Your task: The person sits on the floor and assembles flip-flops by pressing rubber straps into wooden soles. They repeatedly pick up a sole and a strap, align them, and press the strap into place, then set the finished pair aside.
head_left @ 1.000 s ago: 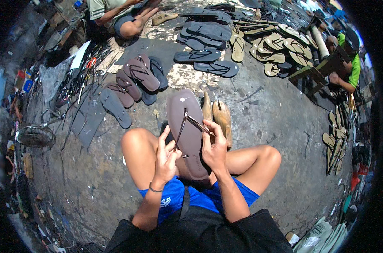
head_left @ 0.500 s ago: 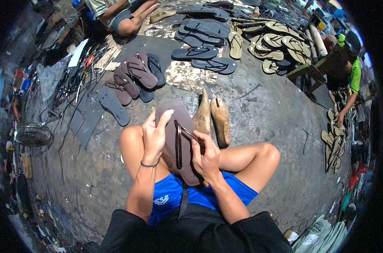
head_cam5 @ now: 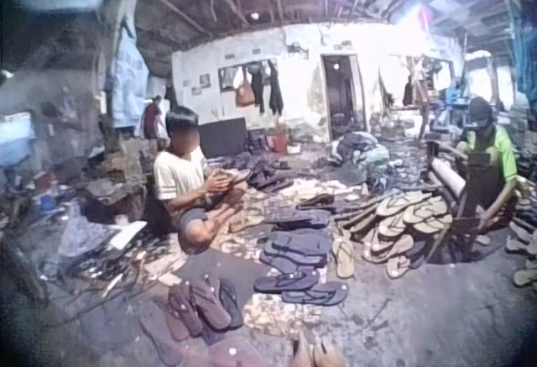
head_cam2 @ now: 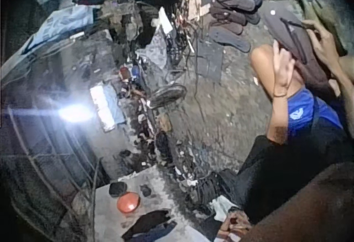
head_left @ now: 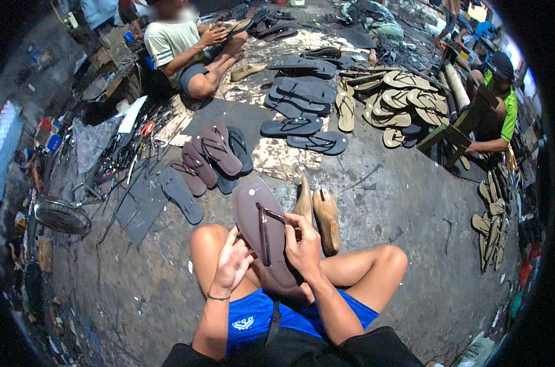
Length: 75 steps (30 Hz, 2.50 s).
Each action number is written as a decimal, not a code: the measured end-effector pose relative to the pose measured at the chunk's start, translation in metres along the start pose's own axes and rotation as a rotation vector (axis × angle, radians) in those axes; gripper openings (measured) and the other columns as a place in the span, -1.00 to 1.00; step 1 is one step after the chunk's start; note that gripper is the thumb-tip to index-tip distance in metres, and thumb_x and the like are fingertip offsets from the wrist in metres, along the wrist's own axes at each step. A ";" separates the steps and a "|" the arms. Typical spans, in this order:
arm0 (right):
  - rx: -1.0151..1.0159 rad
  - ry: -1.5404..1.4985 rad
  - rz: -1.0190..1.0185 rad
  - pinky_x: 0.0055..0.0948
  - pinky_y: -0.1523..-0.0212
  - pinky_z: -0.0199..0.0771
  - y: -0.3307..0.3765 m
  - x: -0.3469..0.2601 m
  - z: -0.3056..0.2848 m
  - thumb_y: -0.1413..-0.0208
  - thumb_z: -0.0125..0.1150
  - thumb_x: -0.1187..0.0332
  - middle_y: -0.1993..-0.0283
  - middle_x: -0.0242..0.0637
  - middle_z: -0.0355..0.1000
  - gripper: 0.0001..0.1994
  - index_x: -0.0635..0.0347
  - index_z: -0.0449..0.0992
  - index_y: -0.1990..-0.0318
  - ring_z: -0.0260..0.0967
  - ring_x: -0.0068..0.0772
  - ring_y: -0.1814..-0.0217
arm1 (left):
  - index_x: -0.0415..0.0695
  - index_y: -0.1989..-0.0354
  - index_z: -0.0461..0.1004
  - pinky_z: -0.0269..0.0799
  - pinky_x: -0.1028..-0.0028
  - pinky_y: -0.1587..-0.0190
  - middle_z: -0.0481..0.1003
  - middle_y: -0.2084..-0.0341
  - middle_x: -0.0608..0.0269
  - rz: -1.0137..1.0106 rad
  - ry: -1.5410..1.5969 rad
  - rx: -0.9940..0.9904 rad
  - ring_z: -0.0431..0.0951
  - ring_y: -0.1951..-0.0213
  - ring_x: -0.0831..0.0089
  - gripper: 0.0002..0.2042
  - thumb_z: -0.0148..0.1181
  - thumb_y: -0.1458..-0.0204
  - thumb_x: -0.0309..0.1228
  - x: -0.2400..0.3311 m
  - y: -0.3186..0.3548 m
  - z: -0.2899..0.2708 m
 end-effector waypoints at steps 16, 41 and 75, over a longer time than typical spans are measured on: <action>-0.253 0.951 0.238 0.13 -0.09 0.34 -0.006 0.148 0.023 0.25 0.52 0.09 -0.37 0.06 -0.01 0.09 -0.09 -0.09 -0.44 0.15 0.21 -0.21 | -0.20 -0.06 0.33 0.50 0.38 0.01 0.48 0.17 0.27 -0.235 -0.168 0.270 0.53 0.13 0.43 -0.52 0.31 0.09 -0.62 -0.041 0.053 0.013; -0.462 -0.571 0.790 -0.31 -0.22 0.33 0.113 -0.065 -0.111 -0.16 0.21 0.24 -0.17 -0.02 0.41 -0.40 0.49 0.25 -0.25 0.39 -0.22 -0.19 | -0.26 -0.32 0.14 0.49 0.25 -0.08 0.35 -0.20 0.00 -0.066 -0.257 0.310 0.47 -0.07 0.34 -0.37 -0.17 -0.31 0.04 -0.021 0.005 0.002; -0.178 0.295 -0.187 -0.25 -0.06 0.51 0.084 -0.077 -0.013 0.03 0.37 0.45 -0.11 0.20 0.42 -0.39 0.51 0.32 -0.19 0.48 0.06 -0.11 | -0.25 -0.28 0.20 0.36 0.21 -0.21 0.43 -0.07 -0.08 -0.018 -0.081 0.484 0.47 -0.09 0.13 -0.16 -0.43 -0.20 0.33 -0.057 0.022 -0.001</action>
Point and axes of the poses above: each hand's wrist, its own y-axis away from the middle knuckle, its own z-axis out of the palm, x = y × z, the point moved 3 cm from there along -y, towards the middle knuckle
